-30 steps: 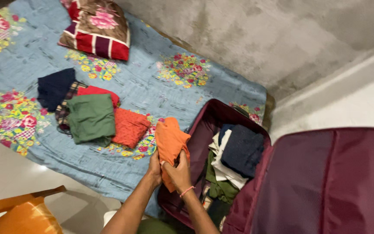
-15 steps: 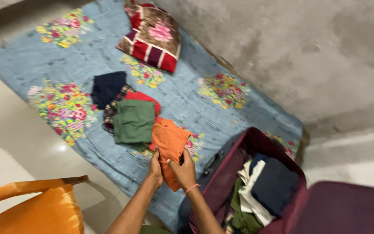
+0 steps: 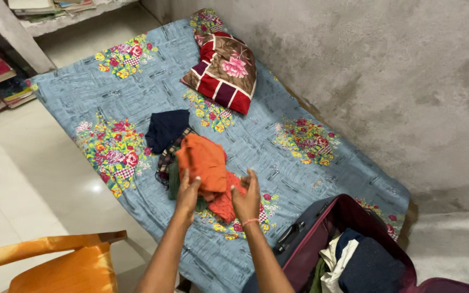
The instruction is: The person unpacks a maroon suitcase placed on a bed, removing various folded clothes one by one. They place the items, including shirts and pants of different colors, onto the bed next to the suitcase.
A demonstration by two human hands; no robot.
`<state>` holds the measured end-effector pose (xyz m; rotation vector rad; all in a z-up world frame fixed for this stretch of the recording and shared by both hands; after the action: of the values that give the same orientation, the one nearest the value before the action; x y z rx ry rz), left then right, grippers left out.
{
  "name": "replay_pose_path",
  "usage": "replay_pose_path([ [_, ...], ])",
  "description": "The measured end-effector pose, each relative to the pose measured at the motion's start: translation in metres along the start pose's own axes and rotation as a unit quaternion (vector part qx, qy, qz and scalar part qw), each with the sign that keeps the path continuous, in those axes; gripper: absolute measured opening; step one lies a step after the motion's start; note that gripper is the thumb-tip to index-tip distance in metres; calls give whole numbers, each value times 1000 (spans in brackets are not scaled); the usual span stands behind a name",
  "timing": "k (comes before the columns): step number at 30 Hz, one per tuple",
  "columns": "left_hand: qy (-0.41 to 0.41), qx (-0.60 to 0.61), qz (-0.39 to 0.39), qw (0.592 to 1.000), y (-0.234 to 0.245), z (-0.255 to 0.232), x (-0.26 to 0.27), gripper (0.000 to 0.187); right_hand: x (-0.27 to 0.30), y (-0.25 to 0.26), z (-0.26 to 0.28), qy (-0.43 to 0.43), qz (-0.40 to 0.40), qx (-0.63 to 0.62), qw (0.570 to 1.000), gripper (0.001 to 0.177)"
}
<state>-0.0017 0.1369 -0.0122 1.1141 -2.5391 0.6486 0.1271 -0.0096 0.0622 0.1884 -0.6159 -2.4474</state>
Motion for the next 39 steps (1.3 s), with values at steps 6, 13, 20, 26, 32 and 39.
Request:
replay_pose_path([
  [6, 38, 10, 48, 998, -32, 77, 1, 57, 52, -4, -57, -60, 38, -72, 995, 72],
  [13, 74, -107, 136, 982, -123, 97, 46, 52, 112, 56, -101, -136, -10, -94, 986, 71],
  [20, 57, -224, 245, 942, -220, 117, 115, 49, 173, 129, -180, -165, -119, -158, 966, 68],
  [26, 53, -305, 329, 892, -284, 154, 172, 46, 234, 184, -233, -190, -157, -158, 956, 67],
  [32, 125, -315, 354, 872, -313, 225, 209, 44, 304, 221, -277, -229, -231, -222, 919, 70],
  [39, 195, -244, 373, 873, -325, 361, 238, 36, 405, 249, -353, -389, -251, -172, 870, 73],
])
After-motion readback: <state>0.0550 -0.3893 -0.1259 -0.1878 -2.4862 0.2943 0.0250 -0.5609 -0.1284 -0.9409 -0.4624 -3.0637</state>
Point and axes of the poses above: each hand's wrist, its own x-axis away from the middle knuckle, its own y-axis out of the back of the hand, z = x × y, the point moved 4 cm from there along -x, towards the middle knuckle, and after that the axes turned 11 degrees about z, right-handed, at the moved point
